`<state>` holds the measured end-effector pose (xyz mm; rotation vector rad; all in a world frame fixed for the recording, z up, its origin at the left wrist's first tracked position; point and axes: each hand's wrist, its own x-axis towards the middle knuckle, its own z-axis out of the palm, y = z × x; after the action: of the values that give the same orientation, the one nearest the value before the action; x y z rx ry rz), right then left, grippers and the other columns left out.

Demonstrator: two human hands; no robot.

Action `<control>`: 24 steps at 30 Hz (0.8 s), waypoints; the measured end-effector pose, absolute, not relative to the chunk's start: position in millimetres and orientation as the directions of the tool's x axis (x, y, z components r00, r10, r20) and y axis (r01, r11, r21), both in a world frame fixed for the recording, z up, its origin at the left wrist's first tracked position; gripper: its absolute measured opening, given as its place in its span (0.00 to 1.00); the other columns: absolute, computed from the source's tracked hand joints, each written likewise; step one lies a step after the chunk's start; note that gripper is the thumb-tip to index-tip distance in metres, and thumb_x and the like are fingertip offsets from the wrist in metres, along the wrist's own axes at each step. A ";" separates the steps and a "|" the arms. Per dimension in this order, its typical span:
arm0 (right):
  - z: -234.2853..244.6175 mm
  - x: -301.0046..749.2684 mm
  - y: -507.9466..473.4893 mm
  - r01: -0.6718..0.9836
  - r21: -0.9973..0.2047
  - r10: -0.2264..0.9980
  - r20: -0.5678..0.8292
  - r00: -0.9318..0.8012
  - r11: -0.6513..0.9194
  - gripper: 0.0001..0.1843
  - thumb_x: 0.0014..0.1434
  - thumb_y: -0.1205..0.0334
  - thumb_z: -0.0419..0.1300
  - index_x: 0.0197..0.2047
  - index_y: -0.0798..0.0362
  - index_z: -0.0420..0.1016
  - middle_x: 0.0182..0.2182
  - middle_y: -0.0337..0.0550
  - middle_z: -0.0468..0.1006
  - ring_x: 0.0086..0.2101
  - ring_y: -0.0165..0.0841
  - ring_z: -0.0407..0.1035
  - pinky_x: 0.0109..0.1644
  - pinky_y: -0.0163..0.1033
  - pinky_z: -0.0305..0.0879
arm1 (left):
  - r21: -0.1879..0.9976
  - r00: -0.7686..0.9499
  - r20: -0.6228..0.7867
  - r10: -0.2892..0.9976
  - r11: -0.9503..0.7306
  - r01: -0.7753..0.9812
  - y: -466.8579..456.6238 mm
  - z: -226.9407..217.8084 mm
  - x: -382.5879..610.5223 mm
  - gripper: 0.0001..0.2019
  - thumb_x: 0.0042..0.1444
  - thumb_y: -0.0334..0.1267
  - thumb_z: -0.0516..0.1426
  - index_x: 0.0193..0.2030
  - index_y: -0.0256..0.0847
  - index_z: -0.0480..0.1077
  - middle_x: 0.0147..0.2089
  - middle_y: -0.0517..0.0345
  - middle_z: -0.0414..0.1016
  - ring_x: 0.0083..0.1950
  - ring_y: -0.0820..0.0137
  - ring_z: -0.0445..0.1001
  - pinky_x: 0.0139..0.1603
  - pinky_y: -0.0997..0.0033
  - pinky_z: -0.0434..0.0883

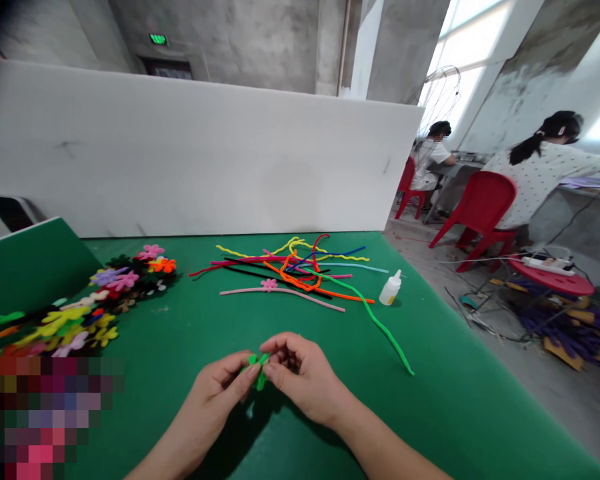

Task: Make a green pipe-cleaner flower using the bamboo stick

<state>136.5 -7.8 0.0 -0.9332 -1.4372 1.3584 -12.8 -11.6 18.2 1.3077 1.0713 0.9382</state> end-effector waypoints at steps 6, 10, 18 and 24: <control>5.5 144.0 -7.1 0.151 -0.955 0.930 0.201 -0.307 0.256 0.07 0.54 0.61 0.57 0.34 0.56 0.72 0.26 0.39 0.70 0.26 0.27 0.62 0.30 0.34 0.59 | 0.990 0.349 -0.137 0.927 0.122 0.064 -7.9 12.1 -15.4 0.15 0.48 0.46 0.57 0.20 0.36 0.66 0.18 0.66 0.55 0.22 0.76 0.51 0.22 0.76 0.51; 12.9 150.3 -6.8 0.258 -0.884 0.877 0.272 -0.395 0.390 0.05 0.54 0.63 0.56 0.32 0.55 0.72 0.27 0.40 0.71 0.28 0.29 0.64 0.33 0.34 0.60 | 0.979 0.423 -0.200 0.884 0.191 0.066 -7.6 7.9 -17.6 0.16 0.49 0.47 0.56 0.21 0.36 0.65 0.18 0.66 0.55 0.22 0.76 0.51 0.23 0.76 0.50; 20.3 154.4 -8.6 0.423 -0.719 0.797 0.305 -0.521 0.552 0.08 0.60 0.64 0.48 0.33 0.53 0.68 0.28 0.39 0.69 0.29 0.28 0.62 0.35 0.33 0.58 | 0.980 0.479 -0.184 0.858 0.199 0.021 -7.5 7.5 -19.9 0.13 0.49 0.44 0.56 0.21 0.36 0.66 0.19 0.65 0.57 0.23 0.76 0.52 0.24 0.77 0.52; 20.9 153.4 -8.3 0.532 -0.579 0.770 0.306 -0.560 0.618 0.09 0.60 0.64 0.46 0.32 0.53 0.64 0.28 0.42 0.71 0.29 0.31 0.63 0.35 0.35 0.57 | 0.988 0.482 -0.077 0.873 0.001 0.156 -6.2 16.3 -19.8 0.12 0.51 0.42 0.54 0.22 0.37 0.66 0.21 0.65 0.57 0.25 0.75 0.54 0.26 0.76 0.54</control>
<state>153.4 -8.3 20.9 -1.0220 -2.3023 0.5811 -19.8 -6.2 16.3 1.4856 0.9457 0.7221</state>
